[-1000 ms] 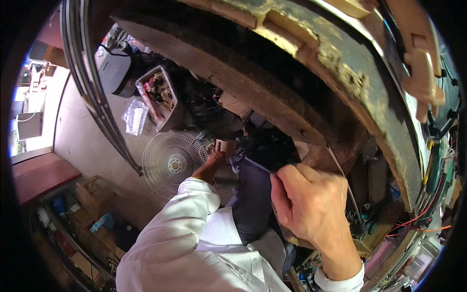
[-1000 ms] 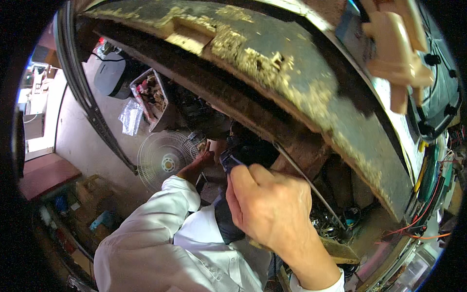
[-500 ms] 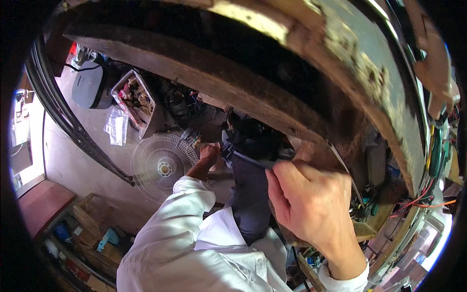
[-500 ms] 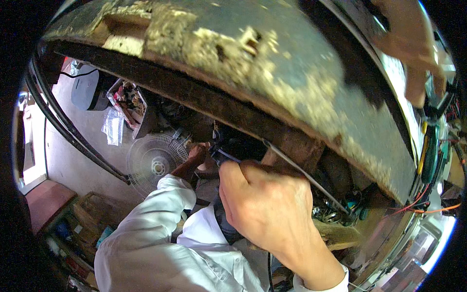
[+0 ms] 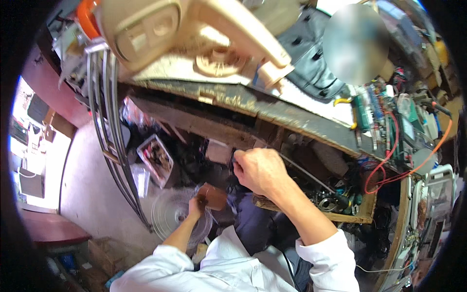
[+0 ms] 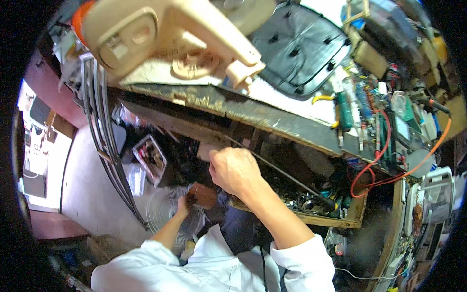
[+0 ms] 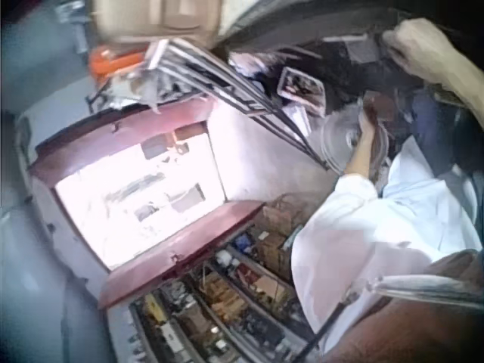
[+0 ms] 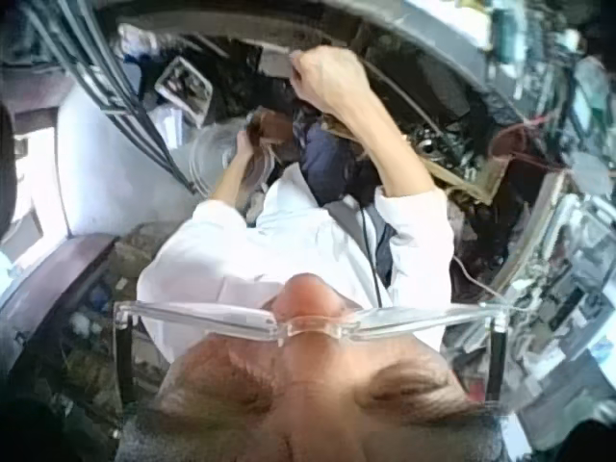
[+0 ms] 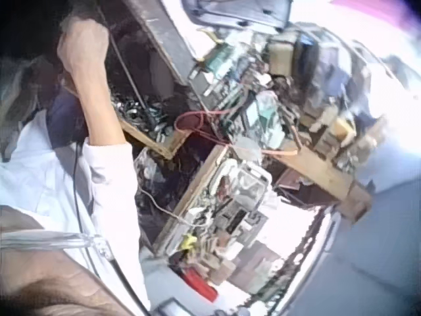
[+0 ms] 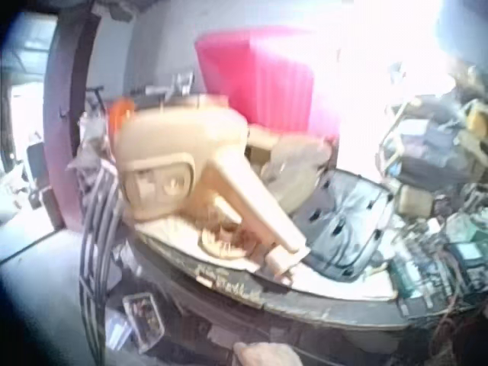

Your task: The person disassembles a beige hair dryer using a screwdriver, removes the internal fan housing, and inspects the components. The person then reassembles the hair dryer and places it on the workbench.

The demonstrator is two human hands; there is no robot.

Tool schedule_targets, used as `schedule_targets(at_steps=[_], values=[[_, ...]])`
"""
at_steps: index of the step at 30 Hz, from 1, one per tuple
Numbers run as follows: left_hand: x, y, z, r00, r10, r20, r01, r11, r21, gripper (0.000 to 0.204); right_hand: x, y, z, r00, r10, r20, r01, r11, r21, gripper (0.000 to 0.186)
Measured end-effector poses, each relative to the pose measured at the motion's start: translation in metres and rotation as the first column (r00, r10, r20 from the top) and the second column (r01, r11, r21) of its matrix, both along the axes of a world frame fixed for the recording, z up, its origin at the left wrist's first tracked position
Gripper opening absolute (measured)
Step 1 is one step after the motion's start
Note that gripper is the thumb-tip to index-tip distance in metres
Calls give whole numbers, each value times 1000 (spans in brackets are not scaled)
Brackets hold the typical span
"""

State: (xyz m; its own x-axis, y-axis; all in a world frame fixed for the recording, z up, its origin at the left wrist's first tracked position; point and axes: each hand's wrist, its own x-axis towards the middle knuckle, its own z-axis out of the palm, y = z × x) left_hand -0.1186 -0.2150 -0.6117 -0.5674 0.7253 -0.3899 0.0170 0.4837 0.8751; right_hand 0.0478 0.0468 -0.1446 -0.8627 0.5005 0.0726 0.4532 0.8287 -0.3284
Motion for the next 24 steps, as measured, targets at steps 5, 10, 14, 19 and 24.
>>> schedule_targets(at_steps=[5,10,14,19,24], values=[[-4,28,243,973,-32,-229,66,988,139,22,4,0,5,998,21,-54,-20,1000,7,26],[4,17,390,989,-4,-151,64,919,389,16,9,0,7,968,134,-210,-146,988,-43,47],[21,13,449,999,4,37,-25,813,582,12,24,-30,14,845,144,-515,-391,823,-411,77],[37,22,494,993,-79,-89,116,806,581,12,63,-58,22,768,-15,-640,-402,767,-501,105],[18,96,539,966,-2,-260,191,684,704,14,89,-51,12,556,-387,-736,-251,766,-592,116]])
